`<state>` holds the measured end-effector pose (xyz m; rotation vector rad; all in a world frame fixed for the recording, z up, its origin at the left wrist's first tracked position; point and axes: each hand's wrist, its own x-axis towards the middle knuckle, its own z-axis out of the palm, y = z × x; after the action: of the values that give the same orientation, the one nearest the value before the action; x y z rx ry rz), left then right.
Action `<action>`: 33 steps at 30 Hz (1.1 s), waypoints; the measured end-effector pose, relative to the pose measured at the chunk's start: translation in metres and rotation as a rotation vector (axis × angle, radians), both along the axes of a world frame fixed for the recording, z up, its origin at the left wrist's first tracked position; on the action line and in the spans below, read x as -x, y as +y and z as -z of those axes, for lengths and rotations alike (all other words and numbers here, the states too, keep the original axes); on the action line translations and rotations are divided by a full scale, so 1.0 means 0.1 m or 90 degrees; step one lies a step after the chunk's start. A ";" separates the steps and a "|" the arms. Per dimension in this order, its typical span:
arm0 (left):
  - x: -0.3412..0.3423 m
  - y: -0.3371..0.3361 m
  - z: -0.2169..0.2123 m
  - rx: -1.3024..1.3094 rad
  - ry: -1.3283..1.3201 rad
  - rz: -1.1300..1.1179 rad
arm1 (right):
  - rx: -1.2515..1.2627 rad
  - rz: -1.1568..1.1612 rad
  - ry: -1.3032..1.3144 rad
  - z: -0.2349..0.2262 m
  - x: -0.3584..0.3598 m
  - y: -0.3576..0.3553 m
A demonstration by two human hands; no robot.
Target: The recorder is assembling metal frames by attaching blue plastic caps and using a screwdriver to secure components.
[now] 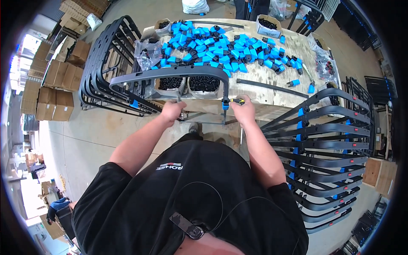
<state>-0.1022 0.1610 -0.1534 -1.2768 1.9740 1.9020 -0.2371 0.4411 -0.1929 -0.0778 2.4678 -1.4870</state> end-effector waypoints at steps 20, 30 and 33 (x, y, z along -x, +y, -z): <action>-1.26 -1.58 0.95 -0.343 0.041 -0.152 | -0.035 -0.325 -0.472 -0.39 -0.77 -0.65; -2.31 -2.17 1.30 -0.329 -0.178 -0.136 | 0.196 -0.062 -0.477 -0.44 -0.59 -2.62; -2.39 -2.43 1.08 -0.298 -0.060 -0.169 | 0.045 -0.060 -0.308 -0.11 -0.88 -2.35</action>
<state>0.1367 -0.0825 -0.2613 -1.4959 1.2524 2.1949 -0.1495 0.2063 -0.1821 0.1354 1.9996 -1.3611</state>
